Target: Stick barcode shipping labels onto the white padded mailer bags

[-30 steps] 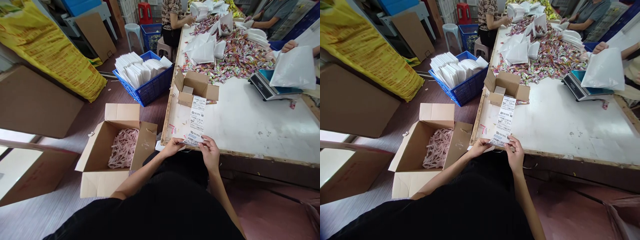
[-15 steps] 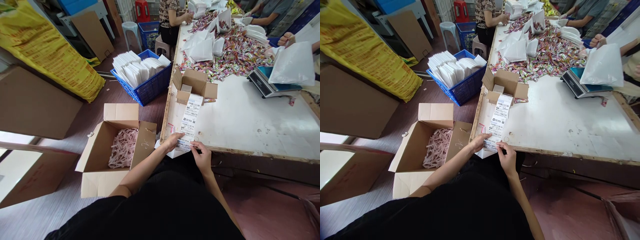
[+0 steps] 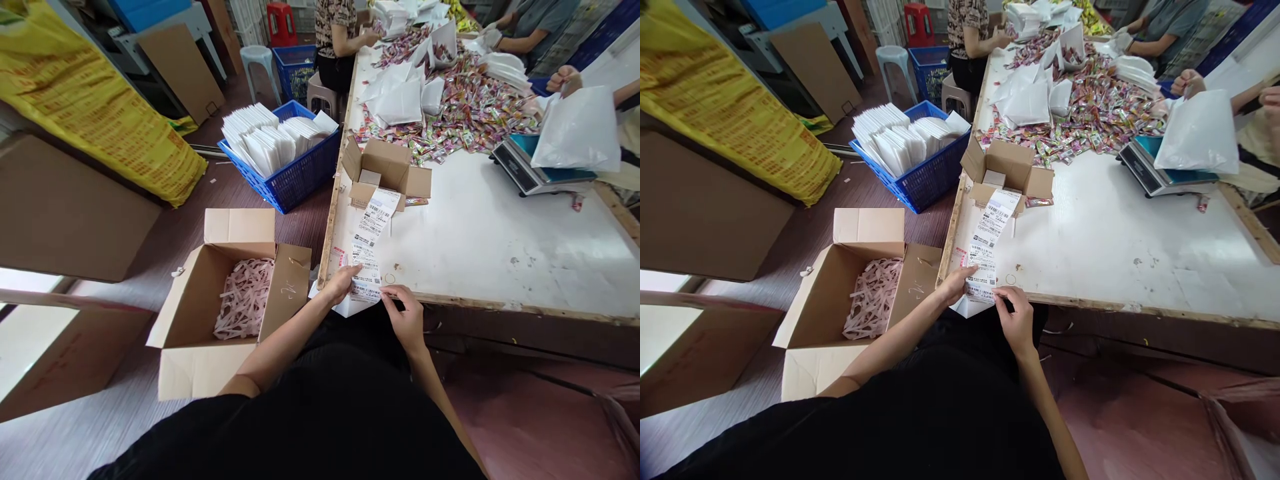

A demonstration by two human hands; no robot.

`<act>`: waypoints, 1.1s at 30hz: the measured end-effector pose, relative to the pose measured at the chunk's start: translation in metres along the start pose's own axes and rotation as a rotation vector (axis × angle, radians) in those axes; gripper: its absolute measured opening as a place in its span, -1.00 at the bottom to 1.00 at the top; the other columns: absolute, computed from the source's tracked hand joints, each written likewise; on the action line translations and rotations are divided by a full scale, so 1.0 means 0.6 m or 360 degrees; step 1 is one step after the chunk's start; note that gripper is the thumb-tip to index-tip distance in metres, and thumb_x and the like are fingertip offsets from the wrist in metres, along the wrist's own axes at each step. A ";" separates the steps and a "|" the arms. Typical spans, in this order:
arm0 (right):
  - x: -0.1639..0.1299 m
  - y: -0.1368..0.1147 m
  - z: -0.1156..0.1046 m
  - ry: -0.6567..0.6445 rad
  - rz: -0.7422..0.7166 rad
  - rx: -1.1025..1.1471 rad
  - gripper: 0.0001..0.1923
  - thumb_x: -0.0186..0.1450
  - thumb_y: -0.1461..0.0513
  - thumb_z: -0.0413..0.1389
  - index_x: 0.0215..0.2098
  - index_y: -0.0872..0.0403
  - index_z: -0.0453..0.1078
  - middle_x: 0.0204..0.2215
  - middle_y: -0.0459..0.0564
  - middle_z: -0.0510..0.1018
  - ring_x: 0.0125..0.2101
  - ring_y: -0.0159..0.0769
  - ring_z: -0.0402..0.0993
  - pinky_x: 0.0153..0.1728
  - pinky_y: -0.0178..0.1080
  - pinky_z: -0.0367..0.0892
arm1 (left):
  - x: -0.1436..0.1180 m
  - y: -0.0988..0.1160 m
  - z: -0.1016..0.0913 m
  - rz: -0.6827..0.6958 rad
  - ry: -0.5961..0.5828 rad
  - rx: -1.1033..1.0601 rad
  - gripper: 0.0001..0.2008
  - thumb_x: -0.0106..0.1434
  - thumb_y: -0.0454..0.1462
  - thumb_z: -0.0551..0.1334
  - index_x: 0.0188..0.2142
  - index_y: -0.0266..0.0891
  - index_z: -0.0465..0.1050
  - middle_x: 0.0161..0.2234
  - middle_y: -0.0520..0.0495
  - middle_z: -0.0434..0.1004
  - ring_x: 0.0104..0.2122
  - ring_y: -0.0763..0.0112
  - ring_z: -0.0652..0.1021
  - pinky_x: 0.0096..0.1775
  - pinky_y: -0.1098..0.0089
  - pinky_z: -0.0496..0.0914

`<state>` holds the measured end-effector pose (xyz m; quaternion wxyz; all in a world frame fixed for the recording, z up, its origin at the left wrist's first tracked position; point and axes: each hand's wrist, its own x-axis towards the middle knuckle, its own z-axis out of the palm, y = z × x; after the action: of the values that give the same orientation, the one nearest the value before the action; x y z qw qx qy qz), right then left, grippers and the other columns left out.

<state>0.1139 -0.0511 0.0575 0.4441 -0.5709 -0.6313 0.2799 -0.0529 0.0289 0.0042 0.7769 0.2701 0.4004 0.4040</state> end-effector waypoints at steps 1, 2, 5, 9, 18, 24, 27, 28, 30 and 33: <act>0.000 0.000 0.001 0.0003 0.0002 0.0005 -0.82 0.37 0.15 0.11 -0.21 -0.01 0.55 -0.23 0.03 0.61 -0.16 -0.18 0.53 -0.04 -0.07 0.41 | -0.003 0.003 0.002 -0.0011 -0.0002 -0.0038 -0.53 0.12 0.04 0.39 -0.19 -0.34 0.58 -0.19 -0.28 0.68 -0.08 0.05 0.62 0.02 0.13 0.46; 0.000 0.001 0.002 0.0003 0.0005 0.0011 -0.81 0.37 0.15 0.11 -0.17 -0.01 0.55 -0.21 0.04 0.61 -0.17 -0.18 0.53 -0.06 -0.07 0.42 | -0.008 0.007 0.004 -0.0033 -0.0012 -0.0088 -0.50 0.12 0.07 0.38 -0.16 -0.31 0.58 -0.17 -0.27 0.67 -0.05 0.05 0.61 0.04 0.14 0.45; -0.003 0.004 0.006 0.0037 0.0056 0.0041 -0.70 0.36 0.14 0.11 0.02 -0.01 0.51 -0.16 0.04 0.61 -0.18 -0.20 0.52 -0.07 -0.09 0.43 | -0.022 0.016 0.010 -0.0049 -0.0144 -0.0104 -0.40 0.12 0.16 0.35 -0.09 -0.29 0.58 -0.13 -0.27 0.67 0.00 0.02 0.59 0.06 0.13 0.43; -0.007 0.011 0.007 0.0111 0.0154 0.0044 -0.54 0.34 0.12 0.14 0.19 -0.01 0.40 -0.13 0.05 0.60 -0.17 -0.22 0.52 -0.06 -0.09 0.44 | -0.036 0.015 0.008 0.0026 -0.0451 0.0277 -0.44 0.01 -0.01 0.49 -0.08 -0.32 0.59 -0.09 -0.26 0.65 -0.04 0.07 0.60 0.08 0.15 0.40; -0.010 0.022 0.006 0.0172 0.0078 -0.0051 -0.62 0.35 0.12 0.12 0.11 0.00 0.45 -0.05 0.09 0.53 -0.19 -0.25 0.47 -0.12 -0.12 0.44 | -0.030 -0.007 -0.001 0.0257 -0.0365 0.0497 -0.60 0.11 -0.04 0.43 -0.19 -0.30 0.60 -0.21 -0.18 0.68 -0.17 0.19 0.61 -0.04 0.20 0.47; -0.013 0.059 -0.006 0.0150 0.0218 -0.0087 -0.64 0.35 0.07 0.12 0.02 0.05 0.49 -0.07 0.11 0.57 -0.17 -0.22 0.49 -0.08 -0.08 0.43 | -0.022 -0.018 -0.025 0.0254 -0.0170 0.0524 -0.57 0.10 -0.03 0.43 -0.19 -0.33 0.59 -0.17 -0.21 0.66 -0.19 0.18 0.62 -0.08 0.20 0.49; -0.021 0.086 -0.011 0.0129 0.0325 -0.0092 -0.63 0.32 0.01 0.12 -0.05 0.07 0.52 -0.10 0.13 0.59 -0.17 -0.17 0.51 -0.07 -0.04 0.43 | -0.016 -0.027 -0.040 0.0224 -0.0108 0.0506 -0.55 0.10 -0.04 0.44 -0.16 -0.34 0.58 -0.17 -0.22 0.66 -0.20 0.18 0.63 -0.09 0.22 0.48; -0.024 0.093 -0.012 0.0115 0.0353 -0.0095 -0.62 0.31 0.00 0.13 -0.07 0.07 0.53 -0.11 0.13 0.60 -0.17 -0.16 0.51 -0.07 -0.03 0.43 | -0.015 -0.029 -0.043 0.0224 -0.0088 0.0504 -0.56 0.10 -0.04 0.43 -0.16 -0.34 0.58 -0.18 -0.22 0.66 -0.20 0.18 0.63 -0.09 0.23 0.48; -0.032 0.105 -0.012 0.0079 0.0394 -0.0095 -0.59 0.30 -0.03 0.14 -0.08 0.07 0.54 -0.11 0.14 0.61 -0.17 -0.15 0.51 -0.06 -0.02 0.42 | -0.012 -0.031 -0.048 0.0234 -0.0059 0.0521 -0.57 0.10 -0.04 0.43 -0.18 -0.34 0.58 -0.18 -0.21 0.66 -0.20 0.20 0.63 -0.10 0.25 0.49; -0.042 0.114 -0.009 0.0039 0.0428 -0.0085 -0.58 0.30 -0.04 0.13 -0.07 0.08 0.54 -0.08 0.15 0.60 -0.16 -0.15 0.50 -0.07 -0.02 0.42 | -0.009 -0.031 -0.049 0.0261 -0.0048 0.0548 -0.58 0.11 -0.06 0.43 -0.18 -0.34 0.57 -0.17 -0.22 0.65 -0.19 0.20 0.61 -0.11 0.26 0.49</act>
<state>0.1499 -0.0632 -0.0051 0.3949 -0.6655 -0.5507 0.3130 -0.0721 0.0173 -0.0230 0.6896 0.4368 0.4286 0.3873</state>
